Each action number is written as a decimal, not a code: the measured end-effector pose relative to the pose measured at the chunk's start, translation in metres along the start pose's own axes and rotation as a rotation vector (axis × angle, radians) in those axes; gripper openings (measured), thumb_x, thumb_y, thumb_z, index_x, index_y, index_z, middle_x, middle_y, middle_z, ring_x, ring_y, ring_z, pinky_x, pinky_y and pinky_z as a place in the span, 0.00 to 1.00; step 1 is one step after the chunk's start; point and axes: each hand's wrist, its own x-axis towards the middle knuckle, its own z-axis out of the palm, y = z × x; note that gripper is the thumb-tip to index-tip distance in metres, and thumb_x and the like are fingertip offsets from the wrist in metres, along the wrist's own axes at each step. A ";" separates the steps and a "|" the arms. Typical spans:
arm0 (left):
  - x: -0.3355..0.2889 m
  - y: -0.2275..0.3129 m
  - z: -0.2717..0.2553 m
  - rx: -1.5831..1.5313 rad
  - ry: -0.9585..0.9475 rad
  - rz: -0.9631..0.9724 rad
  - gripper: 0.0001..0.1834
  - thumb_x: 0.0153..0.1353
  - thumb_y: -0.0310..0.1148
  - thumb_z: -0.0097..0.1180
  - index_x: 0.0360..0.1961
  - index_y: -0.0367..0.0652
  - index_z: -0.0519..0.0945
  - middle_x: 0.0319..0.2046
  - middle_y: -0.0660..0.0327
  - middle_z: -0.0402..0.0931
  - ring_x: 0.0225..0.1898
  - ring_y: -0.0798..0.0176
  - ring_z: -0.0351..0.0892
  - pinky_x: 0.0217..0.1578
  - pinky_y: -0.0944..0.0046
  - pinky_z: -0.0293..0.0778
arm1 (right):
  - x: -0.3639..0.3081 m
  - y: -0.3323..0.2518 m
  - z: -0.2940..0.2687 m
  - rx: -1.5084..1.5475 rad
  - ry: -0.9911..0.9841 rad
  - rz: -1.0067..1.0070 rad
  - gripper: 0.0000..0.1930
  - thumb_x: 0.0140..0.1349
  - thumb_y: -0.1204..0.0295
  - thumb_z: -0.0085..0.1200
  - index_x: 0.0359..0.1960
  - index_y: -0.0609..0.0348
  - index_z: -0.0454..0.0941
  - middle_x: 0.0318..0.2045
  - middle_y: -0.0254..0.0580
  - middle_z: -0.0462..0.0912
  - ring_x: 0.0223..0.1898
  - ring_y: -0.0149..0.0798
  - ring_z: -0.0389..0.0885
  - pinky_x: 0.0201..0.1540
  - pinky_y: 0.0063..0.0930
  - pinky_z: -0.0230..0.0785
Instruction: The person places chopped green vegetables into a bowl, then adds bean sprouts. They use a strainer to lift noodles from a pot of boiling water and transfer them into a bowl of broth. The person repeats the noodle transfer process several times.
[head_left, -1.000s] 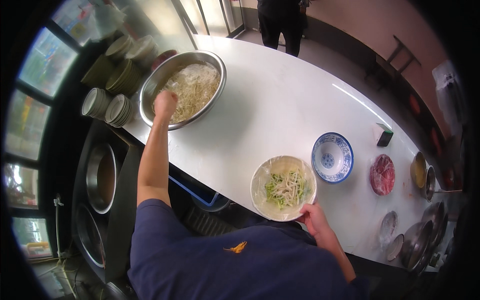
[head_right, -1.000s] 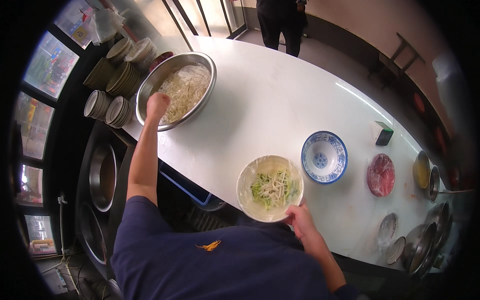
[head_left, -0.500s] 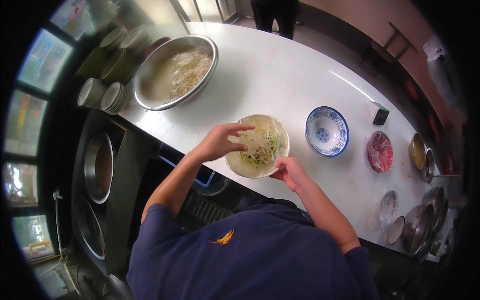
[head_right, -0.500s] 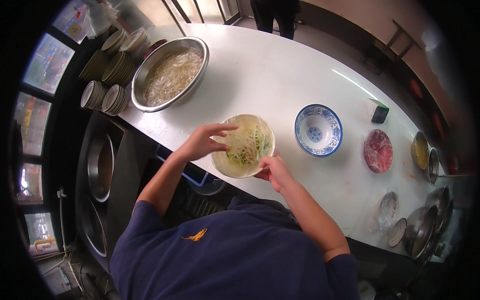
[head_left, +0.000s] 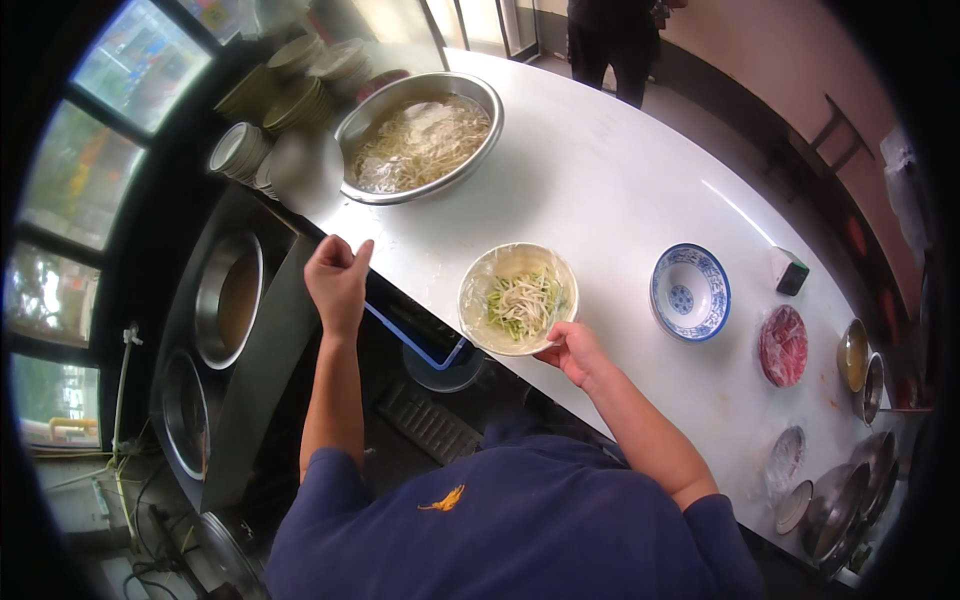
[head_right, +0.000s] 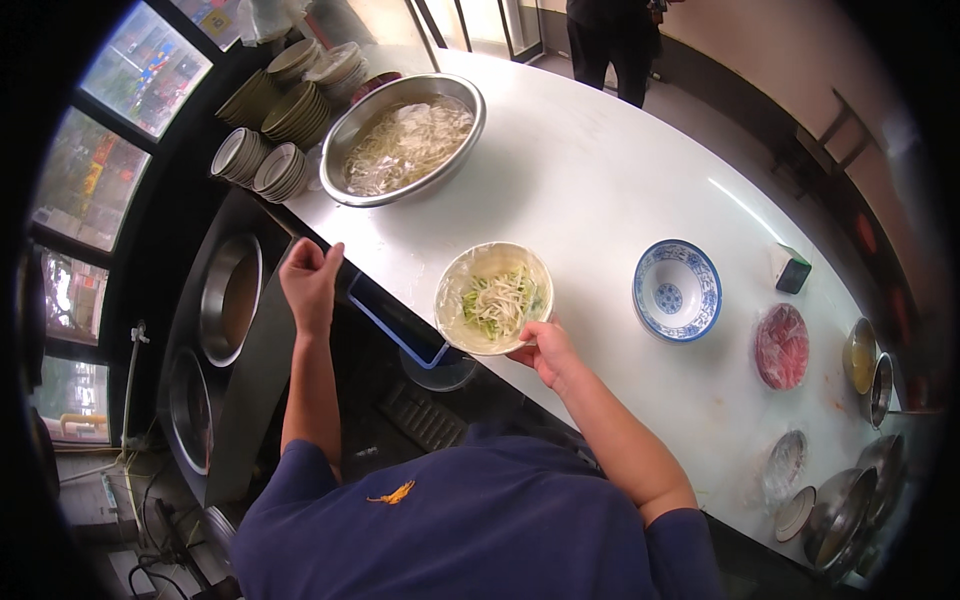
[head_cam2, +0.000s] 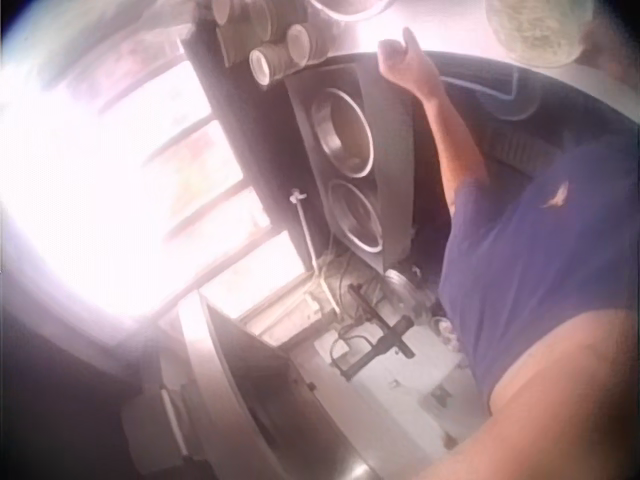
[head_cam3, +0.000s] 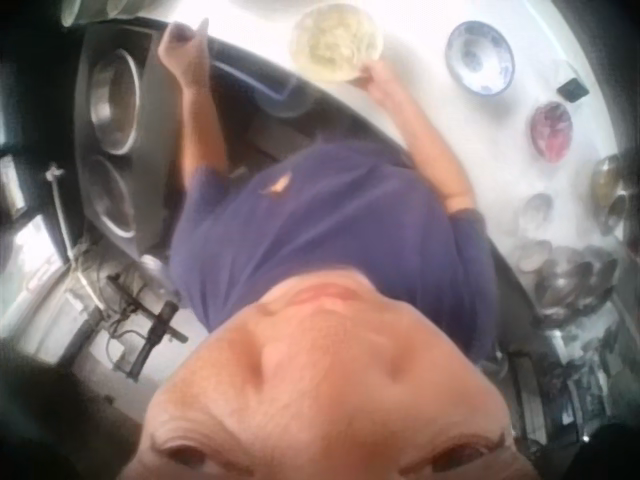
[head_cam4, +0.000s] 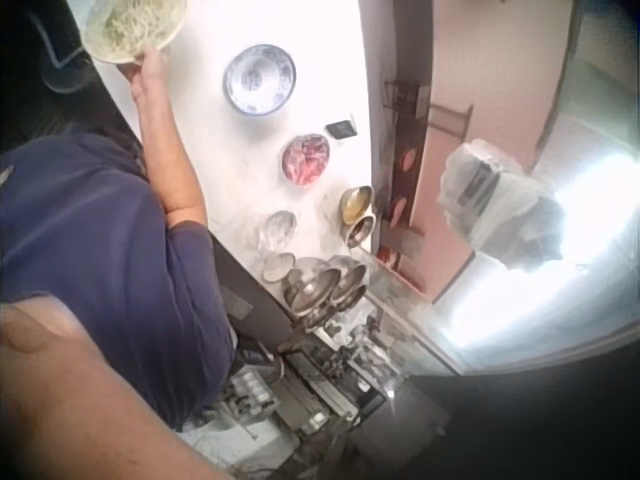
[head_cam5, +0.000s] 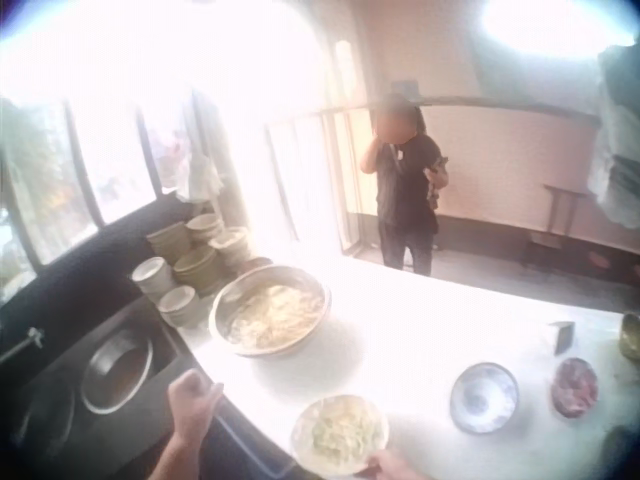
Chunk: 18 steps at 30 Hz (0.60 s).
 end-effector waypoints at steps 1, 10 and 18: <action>0.012 -0.002 -0.008 0.045 0.055 0.004 0.23 0.54 0.24 0.68 0.17 0.43 0.62 0.18 0.74 0.55 0.22 0.78 0.52 0.23 0.73 0.52 | 0.007 0.004 0.003 0.012 -0.010 0.001 0.35 0.48 0.81 0.45 0.63 0.53 0.54 0.53 0.52 0.73 0.44 0.52 0.83 0.45 0.47 0.82; 0.102 -0.043 0.080 0.673 0.053 0.134 0.17 0.52 0.39 0.71 0.27 0.39 0.77 0.27 0.54 0.79 0.30 0.53 0.77 0.34 0.56 0.72 | 0.035 0.022 -0.012 0.045 -0.091 0.028 0.27 0.55 0.78 0.49 0.59 0.65 0.62 0.49 0.54 0.77 0.47 0.50 0.82 0.48 0.46 0.81; 0.010 -0.087 0.025 0.491 0.283 0.188 0.12 0.64 0.39 0.59 0.41 0.42 0.85 0.33 0.53 0.84 0.34 0.51 0.83 0.38 0.59 0.76 | -0.030 0.009 -0.053 -0.073 -0.073 0.067 0.26 0.63 0.70 0.51 0.62 0.59 0.61 0.47 0.54 0.80 0.44 0.42 0.84 0.47 0.32 0.78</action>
